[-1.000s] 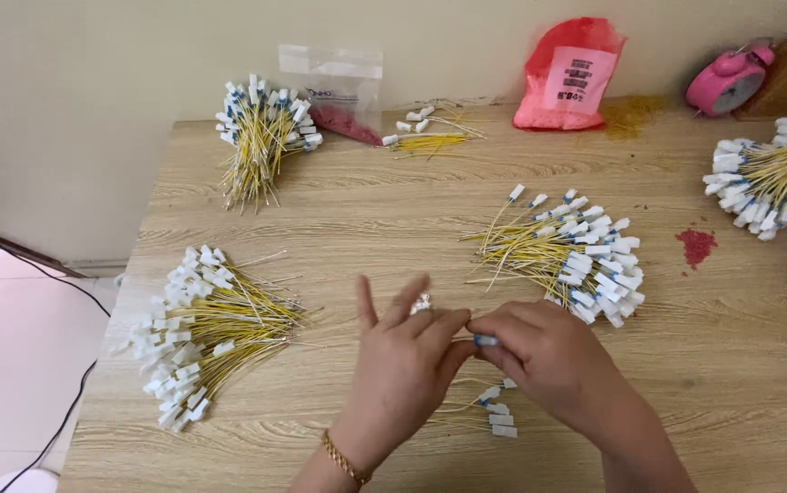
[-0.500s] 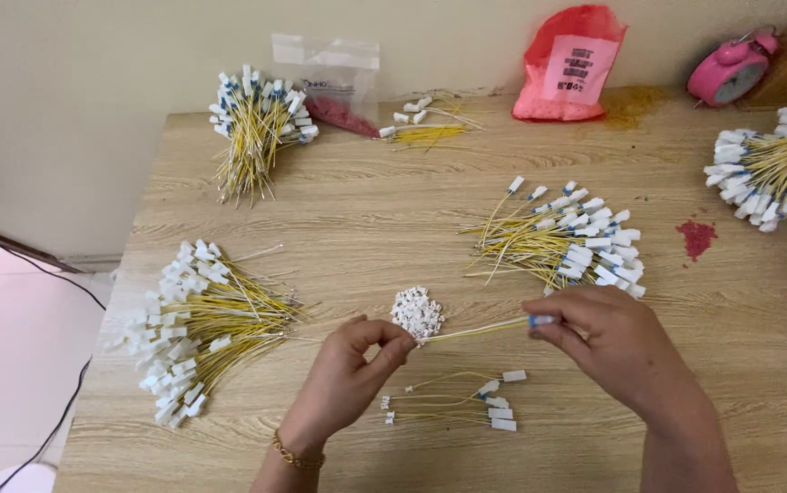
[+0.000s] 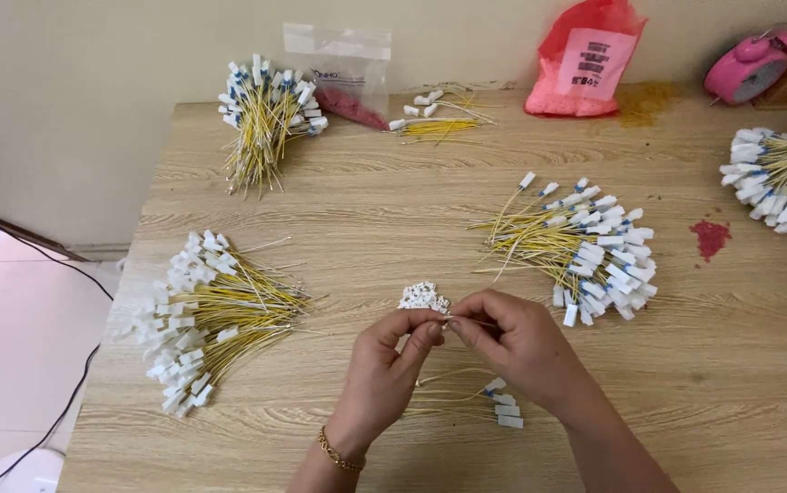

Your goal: Attach white plastic connectors to the ends of yellow wires.

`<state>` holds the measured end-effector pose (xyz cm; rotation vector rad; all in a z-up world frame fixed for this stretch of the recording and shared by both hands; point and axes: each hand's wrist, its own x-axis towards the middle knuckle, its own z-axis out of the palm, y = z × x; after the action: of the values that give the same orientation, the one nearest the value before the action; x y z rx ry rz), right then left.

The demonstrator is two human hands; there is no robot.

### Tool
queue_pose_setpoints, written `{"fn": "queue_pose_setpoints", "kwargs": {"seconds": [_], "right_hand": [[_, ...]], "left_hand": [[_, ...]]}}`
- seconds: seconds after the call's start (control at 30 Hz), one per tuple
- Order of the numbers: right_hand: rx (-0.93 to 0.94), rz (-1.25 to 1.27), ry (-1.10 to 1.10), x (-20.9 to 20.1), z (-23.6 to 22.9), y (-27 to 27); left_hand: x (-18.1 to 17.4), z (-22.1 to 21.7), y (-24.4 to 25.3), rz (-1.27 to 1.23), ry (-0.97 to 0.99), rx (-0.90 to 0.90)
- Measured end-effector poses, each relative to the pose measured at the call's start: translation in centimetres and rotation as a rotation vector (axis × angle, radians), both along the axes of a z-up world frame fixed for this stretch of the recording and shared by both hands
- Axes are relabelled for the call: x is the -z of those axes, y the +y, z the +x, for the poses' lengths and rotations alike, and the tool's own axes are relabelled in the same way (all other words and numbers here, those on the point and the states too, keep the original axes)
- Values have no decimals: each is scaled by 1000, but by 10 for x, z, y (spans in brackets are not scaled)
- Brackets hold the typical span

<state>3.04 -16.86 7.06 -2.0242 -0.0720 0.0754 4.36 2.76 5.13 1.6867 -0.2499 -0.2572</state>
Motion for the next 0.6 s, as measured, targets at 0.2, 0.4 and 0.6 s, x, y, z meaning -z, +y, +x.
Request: {"fn": "queue_pose_setpoints", "kwargs": {"seconds": [0.2,0.4,0.6], "right_hand": [[42,45,54,9,-4,-3],[12,57,50,15,-5,-5],[-4,183,125,9,-6,-3]], "left_hand": [[15,-2,-5,-82,76,-49],[22,-3,-5,-146,77,-67],[27,-4,-4,-213,132,-56]]}}
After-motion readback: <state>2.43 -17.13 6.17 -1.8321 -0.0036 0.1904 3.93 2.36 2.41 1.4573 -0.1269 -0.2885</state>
